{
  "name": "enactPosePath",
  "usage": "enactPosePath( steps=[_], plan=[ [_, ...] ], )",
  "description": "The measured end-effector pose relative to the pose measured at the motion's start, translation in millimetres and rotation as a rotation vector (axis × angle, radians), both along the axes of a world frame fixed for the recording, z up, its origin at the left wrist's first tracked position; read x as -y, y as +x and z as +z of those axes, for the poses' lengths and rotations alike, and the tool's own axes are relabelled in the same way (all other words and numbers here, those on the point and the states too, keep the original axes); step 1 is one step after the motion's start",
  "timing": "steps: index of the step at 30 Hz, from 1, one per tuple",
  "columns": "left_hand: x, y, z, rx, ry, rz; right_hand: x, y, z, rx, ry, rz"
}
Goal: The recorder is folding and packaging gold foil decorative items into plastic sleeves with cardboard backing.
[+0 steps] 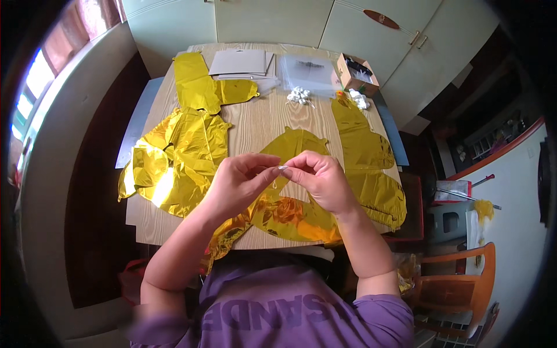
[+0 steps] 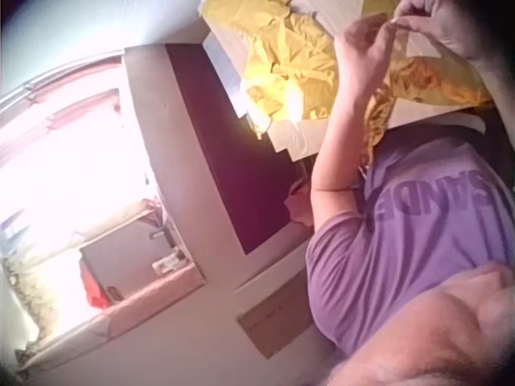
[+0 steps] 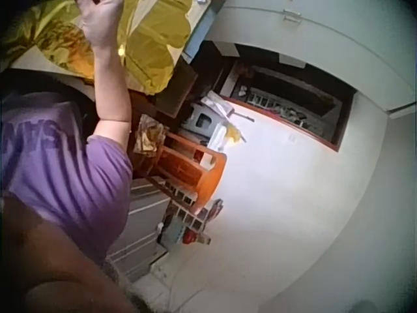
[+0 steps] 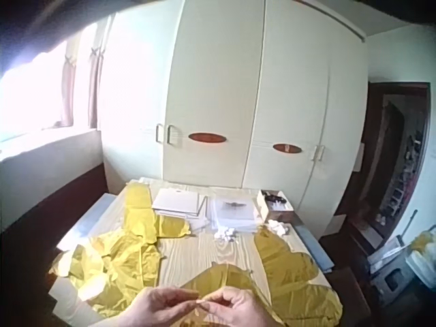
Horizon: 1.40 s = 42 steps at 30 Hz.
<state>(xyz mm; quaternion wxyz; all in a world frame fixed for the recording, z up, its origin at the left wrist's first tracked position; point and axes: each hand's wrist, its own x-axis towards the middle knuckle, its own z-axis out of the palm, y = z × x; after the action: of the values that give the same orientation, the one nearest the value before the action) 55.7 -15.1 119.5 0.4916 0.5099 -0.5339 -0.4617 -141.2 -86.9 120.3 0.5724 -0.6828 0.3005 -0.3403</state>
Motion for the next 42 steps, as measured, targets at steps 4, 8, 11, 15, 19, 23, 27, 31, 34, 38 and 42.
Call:
enactPosePath(
  steps=[4, 8, 11, 15, 19, 23, 27, 31, 34, 38, 42],
  plan=[
    [-7.3, 0.9, 29.3, 0.357, -0.123, 0.083, -1.6, 1.4, 0.4, 0.079, 0.023, 0.012],
    [-12.7, 2.4, 36.0, 0.663, -0.489, 0.354, -6.3, 2.5, 10.0, 0.068, 0.058, 0.01],
    [-19.2, 1.2, 51.4, 0.465, -0.192, 0.096, -8.9, 2.8, 17.2, 0.042, 0.069, 0.032],
    [-14.1, 0.8, 42.4, 0.173, 0.045, 0.052, -11.9, 12.3, 14.4, 0.123, 0.029, -0.015],
    [-6.9, 3.8, 38.0, 0.116, 0.027, 0.05, -8.5, 16.7, -4.8, 0.267, 0.178, 0.023],
    [-2.5, 6.5, 26.4, 0.041, 0.027, 0.113, -26.1, 26.1, -16.5, 0.437, 0.525, 0.1],
    [-2.2, 8.9, 18.3, 0.033, 0.024, 0.154, -36.9, 15.0, -17.7, 0.067, 0.193, 0.135],
    [-12.5, 5.6, 16.7, 0.147, 0.054, 0.126, -48.7, 1.2, 16.1, -0.242, -0.719, -0.05],
    [-23.0, -0.9, 13.7, 0.222, 0.051, 0.023, -36.0, -1.1, 43.6, -0.271, -0.936, -0.031],
    [-32.2, -12.0, 6.6, -0.033, -0.036, -0.018, -0.9, 6.0, 22.7, -0.108, -0.574, 0.113],
    [-28.0, -10.2, -8.4, -0.301, -0.135, 0.119, -16.3, 20.9, -35.9, 0.157, -0.133, 0.186]
  ],
)
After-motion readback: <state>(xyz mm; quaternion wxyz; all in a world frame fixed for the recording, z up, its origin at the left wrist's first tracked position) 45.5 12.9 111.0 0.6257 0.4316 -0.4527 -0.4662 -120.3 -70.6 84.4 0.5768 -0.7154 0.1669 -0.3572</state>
